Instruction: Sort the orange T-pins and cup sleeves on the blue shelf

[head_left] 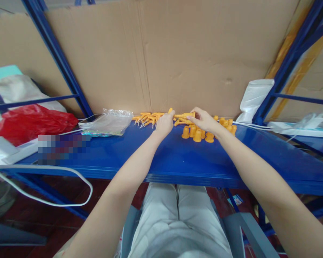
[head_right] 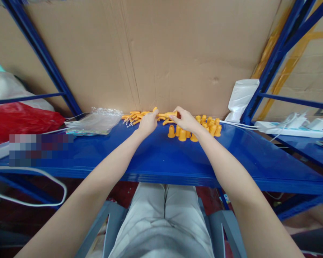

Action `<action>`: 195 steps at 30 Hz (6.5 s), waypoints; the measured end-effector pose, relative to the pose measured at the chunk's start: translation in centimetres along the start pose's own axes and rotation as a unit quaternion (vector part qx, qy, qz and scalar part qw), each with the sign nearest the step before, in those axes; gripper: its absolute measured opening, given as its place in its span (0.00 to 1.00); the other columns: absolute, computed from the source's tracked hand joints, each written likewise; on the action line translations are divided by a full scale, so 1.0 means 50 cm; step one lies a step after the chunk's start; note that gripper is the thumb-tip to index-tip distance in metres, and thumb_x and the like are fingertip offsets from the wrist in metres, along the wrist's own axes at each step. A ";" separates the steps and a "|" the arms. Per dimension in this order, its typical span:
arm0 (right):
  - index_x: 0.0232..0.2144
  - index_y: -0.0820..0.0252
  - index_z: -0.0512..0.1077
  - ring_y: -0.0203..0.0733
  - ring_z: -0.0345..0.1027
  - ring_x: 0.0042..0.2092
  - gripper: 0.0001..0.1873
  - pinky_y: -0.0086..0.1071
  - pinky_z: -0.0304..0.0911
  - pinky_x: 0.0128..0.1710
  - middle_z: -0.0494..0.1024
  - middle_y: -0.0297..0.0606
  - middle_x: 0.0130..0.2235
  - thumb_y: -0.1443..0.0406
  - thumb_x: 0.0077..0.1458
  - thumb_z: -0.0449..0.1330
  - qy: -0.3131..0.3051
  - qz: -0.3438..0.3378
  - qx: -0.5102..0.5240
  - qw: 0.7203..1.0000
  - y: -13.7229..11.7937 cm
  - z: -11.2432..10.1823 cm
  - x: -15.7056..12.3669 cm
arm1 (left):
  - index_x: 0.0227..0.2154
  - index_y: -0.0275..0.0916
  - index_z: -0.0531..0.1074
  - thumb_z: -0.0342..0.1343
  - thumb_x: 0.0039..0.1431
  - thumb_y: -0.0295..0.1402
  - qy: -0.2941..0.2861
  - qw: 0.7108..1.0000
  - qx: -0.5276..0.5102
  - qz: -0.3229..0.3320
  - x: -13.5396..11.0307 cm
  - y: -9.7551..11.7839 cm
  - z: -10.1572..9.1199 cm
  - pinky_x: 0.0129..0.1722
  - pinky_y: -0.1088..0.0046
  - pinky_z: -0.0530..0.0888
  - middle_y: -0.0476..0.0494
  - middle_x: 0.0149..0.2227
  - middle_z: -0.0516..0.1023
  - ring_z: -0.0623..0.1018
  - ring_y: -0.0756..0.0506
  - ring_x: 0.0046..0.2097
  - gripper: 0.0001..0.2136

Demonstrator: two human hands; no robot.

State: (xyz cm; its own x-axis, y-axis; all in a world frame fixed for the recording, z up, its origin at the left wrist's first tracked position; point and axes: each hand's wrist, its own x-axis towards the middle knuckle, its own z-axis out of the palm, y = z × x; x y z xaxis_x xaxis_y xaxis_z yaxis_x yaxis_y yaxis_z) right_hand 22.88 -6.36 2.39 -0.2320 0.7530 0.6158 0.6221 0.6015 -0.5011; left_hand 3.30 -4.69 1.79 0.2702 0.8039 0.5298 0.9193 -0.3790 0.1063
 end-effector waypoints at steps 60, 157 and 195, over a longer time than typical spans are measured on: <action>0.44 0.57 0.72 0.47 0.73 0.39 0.18 0.37 0.64 0.39 0.79 0.42 0.38 0.52 0.58 0.61 0.027 0.007 -0.039 0.999 -0.005 -0.005 -0.009 | 0.53 0.38 0.70 0.45 0.66 0.24 0.023 0.999 -0.033 -0.011 -0.005 -0.009 -0.012 0.47 0.69 0.73 0.36 0.44 0.82 0.80 0.42 0.48 0.16; 0.47 0.59 0.73 0.56 0.61 0.54 0.17 0.47 0.51 0.50 0.76 0.49 0.51 0.73 0.58 0.51 -0.016 -0.116 -0.424 0.898 -0.011 -0.018 -0.020 | 0.45 0.40 0.79 0.51 0.62 0.36 -0.161 0.980 -0.104 -0.062 0.003 -0.001 0.003 0.48 0.69 0.76 0.40 0.48 0.82 0.80 0.40 0.50 0.14; 0.18 0.56 0.72 0.47 0.73 0.29 0.08 0.35 0.67 0.26 0.77 0.39 0.23 0.63 0.44 0.66 -0.200 0.305 -0.254 0.896 0.035 -0.217 -0.057 | 0.57 0.41 0.75 0.49 0.63 0.35 -0.140 0.982 -0.047 -0.115 0.006 -0.035 0.005 0.56 0.64 0.72 0.36 0.59 0.77 0.76 0.36 0.59 0.21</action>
State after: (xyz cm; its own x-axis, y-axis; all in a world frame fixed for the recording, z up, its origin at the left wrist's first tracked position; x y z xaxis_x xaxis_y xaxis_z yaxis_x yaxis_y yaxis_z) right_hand 32.74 -10.34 6.33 0.0805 0.9967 0.0041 0.9606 -0.0764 -0.2673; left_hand 1.82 -3.70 1.56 0.1389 0.9627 0.2322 0.9383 -0.2029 0.2800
